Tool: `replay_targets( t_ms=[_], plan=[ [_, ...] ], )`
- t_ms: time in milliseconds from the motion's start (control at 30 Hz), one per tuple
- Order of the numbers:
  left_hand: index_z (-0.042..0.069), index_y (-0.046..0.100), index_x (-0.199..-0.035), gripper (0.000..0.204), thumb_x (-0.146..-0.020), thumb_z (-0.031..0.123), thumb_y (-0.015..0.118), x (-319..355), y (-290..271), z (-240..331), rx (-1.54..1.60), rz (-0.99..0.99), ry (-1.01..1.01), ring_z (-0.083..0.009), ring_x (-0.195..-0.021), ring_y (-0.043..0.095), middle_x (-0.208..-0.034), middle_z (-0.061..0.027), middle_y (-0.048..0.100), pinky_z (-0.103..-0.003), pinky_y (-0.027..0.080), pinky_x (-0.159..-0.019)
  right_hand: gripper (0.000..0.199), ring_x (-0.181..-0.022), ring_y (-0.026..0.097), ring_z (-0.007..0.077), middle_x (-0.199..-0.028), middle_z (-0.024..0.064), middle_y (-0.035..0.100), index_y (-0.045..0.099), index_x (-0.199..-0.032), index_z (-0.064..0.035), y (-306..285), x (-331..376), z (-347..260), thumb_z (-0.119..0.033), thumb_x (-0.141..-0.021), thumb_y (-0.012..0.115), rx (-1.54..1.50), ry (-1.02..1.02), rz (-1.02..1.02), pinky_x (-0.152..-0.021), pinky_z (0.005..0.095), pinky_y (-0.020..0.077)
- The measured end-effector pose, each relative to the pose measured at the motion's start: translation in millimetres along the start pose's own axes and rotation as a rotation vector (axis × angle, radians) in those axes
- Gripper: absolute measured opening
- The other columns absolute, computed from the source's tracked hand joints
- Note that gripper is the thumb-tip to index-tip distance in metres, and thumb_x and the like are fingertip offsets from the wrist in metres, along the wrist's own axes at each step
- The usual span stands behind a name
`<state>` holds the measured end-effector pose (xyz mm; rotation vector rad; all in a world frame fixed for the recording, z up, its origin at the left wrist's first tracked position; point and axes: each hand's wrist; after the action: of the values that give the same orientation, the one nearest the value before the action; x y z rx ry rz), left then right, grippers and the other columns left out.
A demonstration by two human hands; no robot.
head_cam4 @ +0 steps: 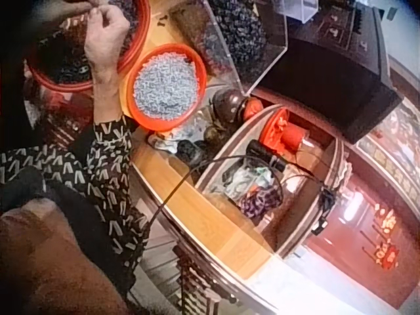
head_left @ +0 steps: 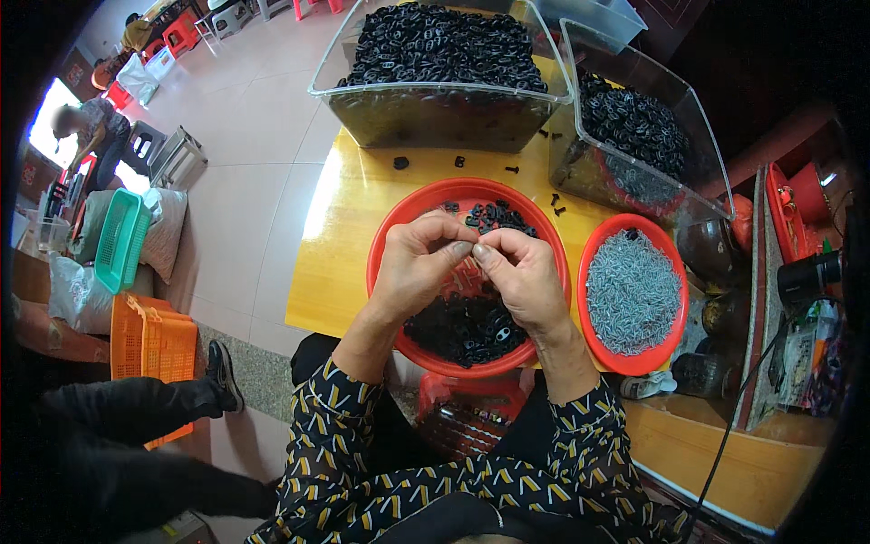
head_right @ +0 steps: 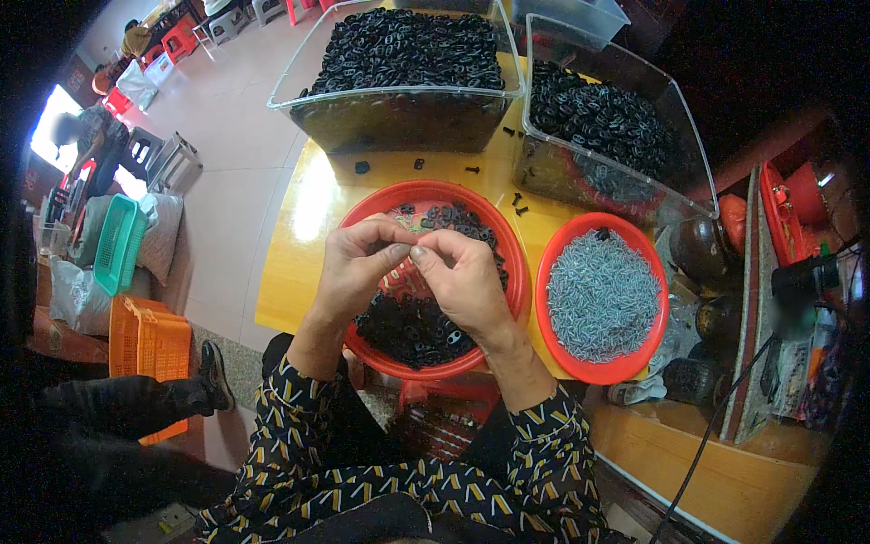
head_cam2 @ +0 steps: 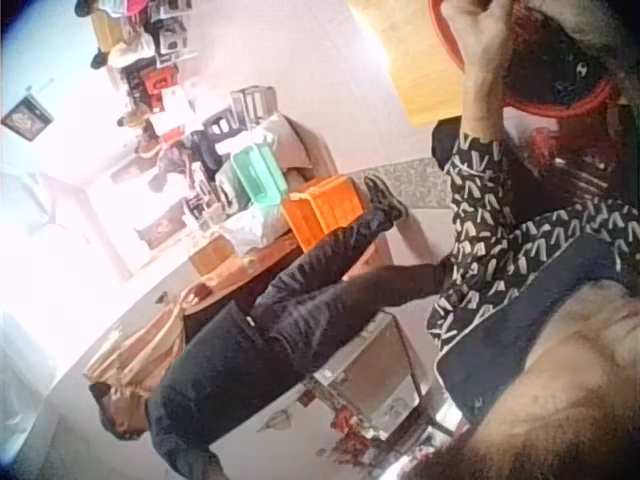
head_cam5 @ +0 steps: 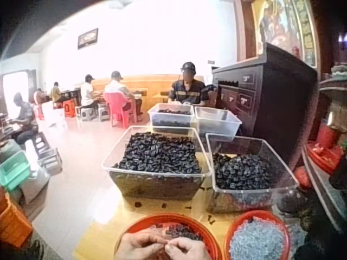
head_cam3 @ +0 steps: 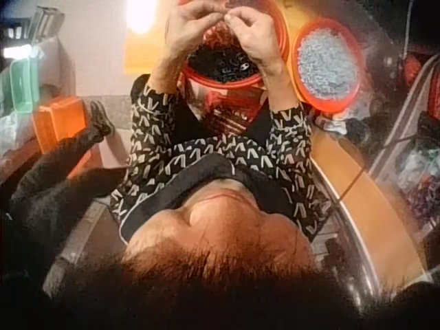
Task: The person assembles plastic components by picking up pieces from a red tray and fitting them together by hand.
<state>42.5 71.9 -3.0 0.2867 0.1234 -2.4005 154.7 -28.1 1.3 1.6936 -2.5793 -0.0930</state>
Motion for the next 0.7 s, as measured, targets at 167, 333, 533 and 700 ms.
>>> replay_targets(
  t_ms=[167,333,533,700],
  plan=[
    [-0.003,0.059,-0.077,0.008,-0.076,0.005,0.057,3,3,2,-0.014,0.024,-0.292,-0.0098,-0.062,0.053,-0.068,-0.0031,0.056,-0.022,0.042,-0.053,0.004,-0.056,0.052,0.0115,-0.069,0.0061,0.056,0.059,-0.076,-0.0005,2,-2,7,-0.004,-0.074,0.058,0.437,-0.333,0.181,-0.051,0.0237,0.0418],
    [0.002,0.054,-0.077,0.010,-0.082,0.010,0.051,3,-4,7,0.173,-0.073,-0.465,-0.0072,-0.051,0.049,-0.062,-0.0016,0.053,-0.021,0.038,-0.044,0.004,-0.055,0.054,0.0147,-0.071,0.0092,0.056,0.059,-0.075,-0.0011,11,-2,2,-0.003,-0.072,0.059,0.513,-0.419,0.233,-0.050,0.0250,0.0430],
    [0.003,0.054,-0.077,0.014,-0.084,0.013,0.047,1,-8,3,0.223,-0.061,-0.454,-0.0067,-0.049,0.046,-0.060,0.0002,0.051,-0.020,0.037,-0.043,0.004,-0.058,0.056,0.0164,-0.073,0.0099,0.057,0.059,-0.076,-0.0002,8,-5,5,-0.001,-0.072,0.058,0.492,-0.434,0.287,-0.054,0.0249,0.0443],
    [0.003,0.053,-0.076,0.013,-0.083,0.012,0.047,-1,-12,1,0.153,0.011,-0.400,-0.0065,-0.050,0.047,-0.062,-0.0016,0.053,-0.020,0.038,-0.043,0.005,-0.065,0.057,0.0146,-0.075,0.0082,0.058,0.058,-0.079,0.0013,1,-4,2,0.000,-0.075,0.055,0.540,-0.313,0.208,-0.058,0.0246,0.0451]
  ],
)
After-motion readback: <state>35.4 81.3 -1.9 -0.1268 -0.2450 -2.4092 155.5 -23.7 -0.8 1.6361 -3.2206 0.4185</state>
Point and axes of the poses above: each hand's wrist, its own x-axis away from the middle knuckle, its own y-axis out of the palm, z = x × y
